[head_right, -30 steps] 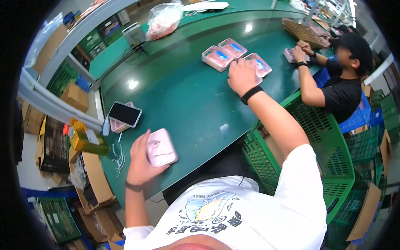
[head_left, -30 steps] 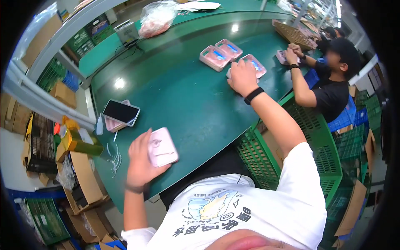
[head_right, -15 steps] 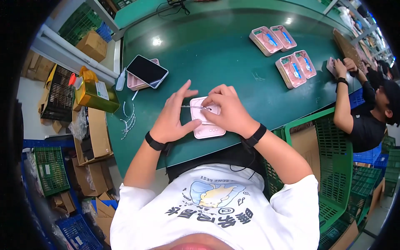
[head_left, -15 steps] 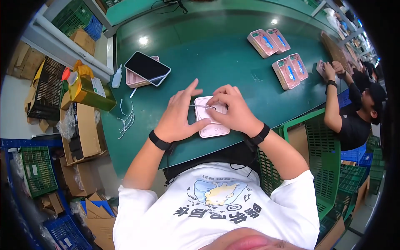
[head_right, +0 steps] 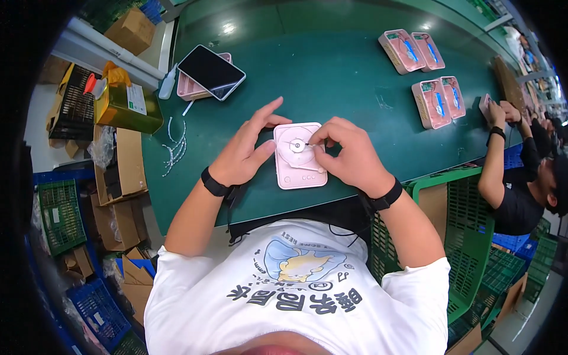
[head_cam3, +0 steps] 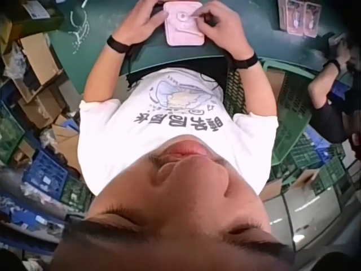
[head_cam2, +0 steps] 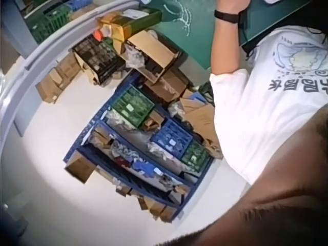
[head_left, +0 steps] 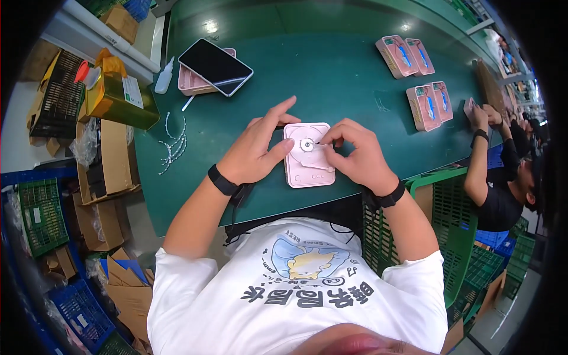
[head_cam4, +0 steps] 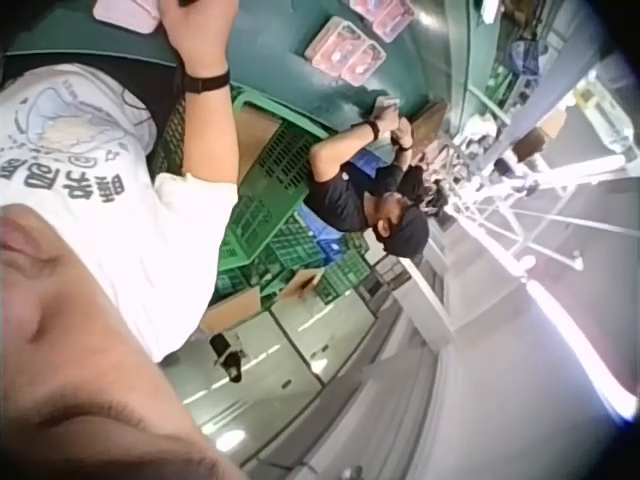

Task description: The person places a white component into a pink plastic housing, inserts a white strip, and sets the unit into a green crate. They then remove a cardboard divider from the crate and repeat the assembly process with more units.

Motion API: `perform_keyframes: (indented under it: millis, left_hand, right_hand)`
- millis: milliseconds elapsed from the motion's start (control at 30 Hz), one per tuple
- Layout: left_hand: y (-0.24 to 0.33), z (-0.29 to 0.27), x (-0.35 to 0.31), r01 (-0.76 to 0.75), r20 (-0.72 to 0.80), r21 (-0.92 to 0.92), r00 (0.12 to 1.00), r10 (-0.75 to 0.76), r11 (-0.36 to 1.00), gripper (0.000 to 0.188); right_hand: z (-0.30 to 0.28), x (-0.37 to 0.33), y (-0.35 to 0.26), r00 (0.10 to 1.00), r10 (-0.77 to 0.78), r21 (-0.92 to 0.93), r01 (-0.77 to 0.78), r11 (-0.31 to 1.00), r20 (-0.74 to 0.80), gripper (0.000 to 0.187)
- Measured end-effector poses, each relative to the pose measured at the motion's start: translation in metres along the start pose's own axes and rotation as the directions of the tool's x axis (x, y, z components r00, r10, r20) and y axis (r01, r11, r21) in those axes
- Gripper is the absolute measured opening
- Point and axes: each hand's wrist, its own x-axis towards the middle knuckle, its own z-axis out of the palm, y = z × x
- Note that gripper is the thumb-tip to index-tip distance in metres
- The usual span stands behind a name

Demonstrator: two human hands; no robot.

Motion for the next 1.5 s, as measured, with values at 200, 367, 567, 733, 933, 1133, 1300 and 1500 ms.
perform_keyframes:
  millis: [200,367,567,733,933,1133,1300,1500]
  left_hand:
    - [0.006,0.009,0.005,-0.049,-0.018,0.203,0.998,0.054,0.978,0.043]
    - [0.025,0.031,0.018,-0.013,-0.041,0.363,0.999,0.030,0.932,0.022]
    - [0.015,0.030,0.035,0.004,0.009,0.217,1.000,-0.006,0.976,0.017]
    - [0.001,0.046,0.038,-0.079,-0.081,0.143,0.993,0.091,0.987,0.014]
    - [0.004,0.086,0.071,-0.111,-0.105,0.214,0.985,0.136,0.970,0.015]
    - [0.022,0.142,0.119,-0.104,-0.013,0.097,0.994,0.105,0.990,0.015]
    - [0.022,0.171,0.129,0.024,0.001,-0.005,1.000,-0.024,1.000,0.018]
    - [0.032,0.190,0.138,0.113,-0.002,-0.127,0.994,-0.114,0.986,0.030]
  right_hand:
    - [0.013,-0.002,-0.003,0.968,0.252,0.206,-0.246,0.947,0.002,0.014]
    - [0.012,-0.008,-0.003,0.954,0.300,0.294,-0.293,0.910,0.022,0.013]
    - [0.002,-0.004,0.006,0.974,0.226,0.250,-0.219,0.943,0.000,0.013]
    - [0.005,-0.010,0.022,0.951,0.309,0.390,-0.291,0.873,0.017,0.018]
    - [-0.027,-0.020,0.047,0.910,0.414,0.422,-0.365,0.830,-0.027,0.025]
    - [-0.083,-0.049,0.084,0.963,0.258,0.462,-0.196,0.865,-0.074,0.023]
    - [-0.134,-0.065,0.078,0.941,0.339,0.400,-0.317,0.860,0.017,0.022]
    - [-0.129,-0.080,0.091,0.973,0.199,0.384,-0.140,0.913,-0.118,0.020]
